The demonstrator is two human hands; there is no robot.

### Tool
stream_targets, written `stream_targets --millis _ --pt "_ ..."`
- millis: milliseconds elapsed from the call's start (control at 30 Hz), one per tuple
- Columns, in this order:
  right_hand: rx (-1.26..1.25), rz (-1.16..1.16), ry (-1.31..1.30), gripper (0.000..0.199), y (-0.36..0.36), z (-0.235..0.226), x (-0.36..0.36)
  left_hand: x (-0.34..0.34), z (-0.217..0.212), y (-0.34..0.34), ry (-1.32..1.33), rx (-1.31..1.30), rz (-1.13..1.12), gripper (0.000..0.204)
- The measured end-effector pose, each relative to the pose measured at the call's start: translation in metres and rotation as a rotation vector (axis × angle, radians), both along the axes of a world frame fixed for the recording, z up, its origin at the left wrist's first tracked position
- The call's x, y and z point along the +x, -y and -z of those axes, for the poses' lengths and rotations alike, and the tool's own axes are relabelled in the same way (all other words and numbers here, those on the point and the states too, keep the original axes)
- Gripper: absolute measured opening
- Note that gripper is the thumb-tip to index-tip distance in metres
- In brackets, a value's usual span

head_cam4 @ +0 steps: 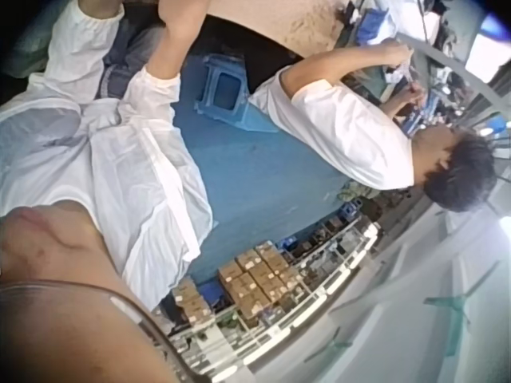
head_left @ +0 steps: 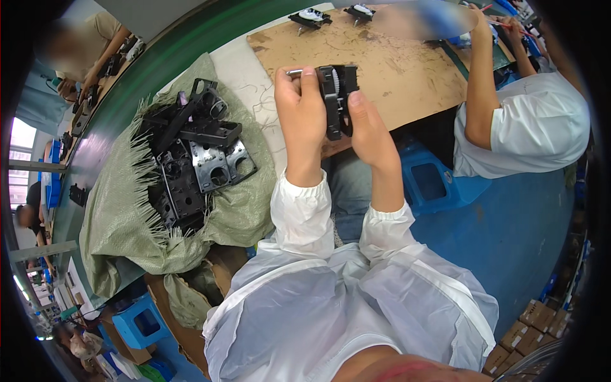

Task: Assemble small plastic housing components and internal mechanical parts at a factory workstation.

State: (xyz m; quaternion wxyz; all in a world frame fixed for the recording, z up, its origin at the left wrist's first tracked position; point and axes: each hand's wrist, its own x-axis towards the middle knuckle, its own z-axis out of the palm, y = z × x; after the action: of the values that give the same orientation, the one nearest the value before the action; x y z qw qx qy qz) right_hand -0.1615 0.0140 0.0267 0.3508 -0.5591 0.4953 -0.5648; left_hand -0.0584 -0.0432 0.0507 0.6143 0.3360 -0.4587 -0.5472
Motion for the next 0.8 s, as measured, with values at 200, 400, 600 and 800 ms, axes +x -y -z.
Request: stream_targets --millis 200,400,600,800 --pt "0.043 0.064 -0.209 0.038 -0.008 -0.009 -0.002 -0.005 -0.001 -0.009 0.193 -0.084 -0.133 0.013" --pt "-0.041 0.065 0.006 0.046 0.000 -0.004 0.013 0.005 0.000 -0.006 -0.038 0.076 -0.042 0.015" --pt "-0.109 0.070 0.475 0.051 0.007 -0.003 0.011 0.000 0.004 -0.002 -0.185 0.041 0.245 0.043" --pt "-0.263 0.000 0.670 0.050 0.007 -0.005 -0.004 0.005 -0.005 -0.008 0.324 -0.131 0.289 0.047"
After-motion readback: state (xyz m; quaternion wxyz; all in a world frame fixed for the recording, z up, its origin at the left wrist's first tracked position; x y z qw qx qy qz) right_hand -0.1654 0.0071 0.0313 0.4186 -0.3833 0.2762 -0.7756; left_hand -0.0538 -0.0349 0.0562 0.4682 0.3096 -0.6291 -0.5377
